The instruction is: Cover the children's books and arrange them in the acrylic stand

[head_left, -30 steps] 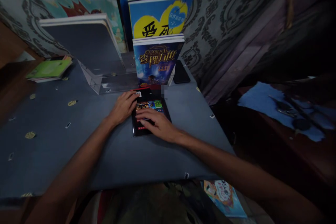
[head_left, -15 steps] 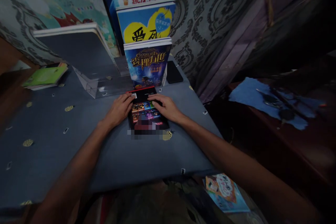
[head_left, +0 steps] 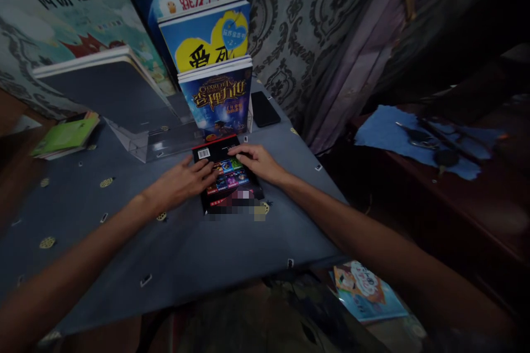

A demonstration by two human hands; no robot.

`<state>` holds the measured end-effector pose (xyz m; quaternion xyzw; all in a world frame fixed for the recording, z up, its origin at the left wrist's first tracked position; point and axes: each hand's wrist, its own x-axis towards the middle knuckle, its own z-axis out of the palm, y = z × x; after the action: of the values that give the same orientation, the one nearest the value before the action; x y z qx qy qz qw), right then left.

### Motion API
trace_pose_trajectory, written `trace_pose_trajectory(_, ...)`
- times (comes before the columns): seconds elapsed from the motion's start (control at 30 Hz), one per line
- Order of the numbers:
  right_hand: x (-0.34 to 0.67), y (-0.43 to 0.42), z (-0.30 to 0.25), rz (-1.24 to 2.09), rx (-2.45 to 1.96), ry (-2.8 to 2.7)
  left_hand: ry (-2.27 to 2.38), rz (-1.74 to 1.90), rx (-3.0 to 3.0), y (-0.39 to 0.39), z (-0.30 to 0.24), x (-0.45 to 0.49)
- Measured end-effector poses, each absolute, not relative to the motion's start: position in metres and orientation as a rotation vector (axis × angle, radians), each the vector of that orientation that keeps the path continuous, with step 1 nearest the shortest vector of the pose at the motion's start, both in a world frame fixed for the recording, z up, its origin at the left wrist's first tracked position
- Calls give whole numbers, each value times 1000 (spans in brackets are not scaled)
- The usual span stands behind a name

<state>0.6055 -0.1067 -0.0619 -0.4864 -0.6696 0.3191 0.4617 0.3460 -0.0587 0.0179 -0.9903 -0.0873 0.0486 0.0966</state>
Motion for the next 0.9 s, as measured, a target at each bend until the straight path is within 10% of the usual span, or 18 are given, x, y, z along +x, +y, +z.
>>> trace_pose_trajectory(0.9, 602, -113, -48, 965, -1141, -1551, -581, -410, -3383, -49, -16, 344)
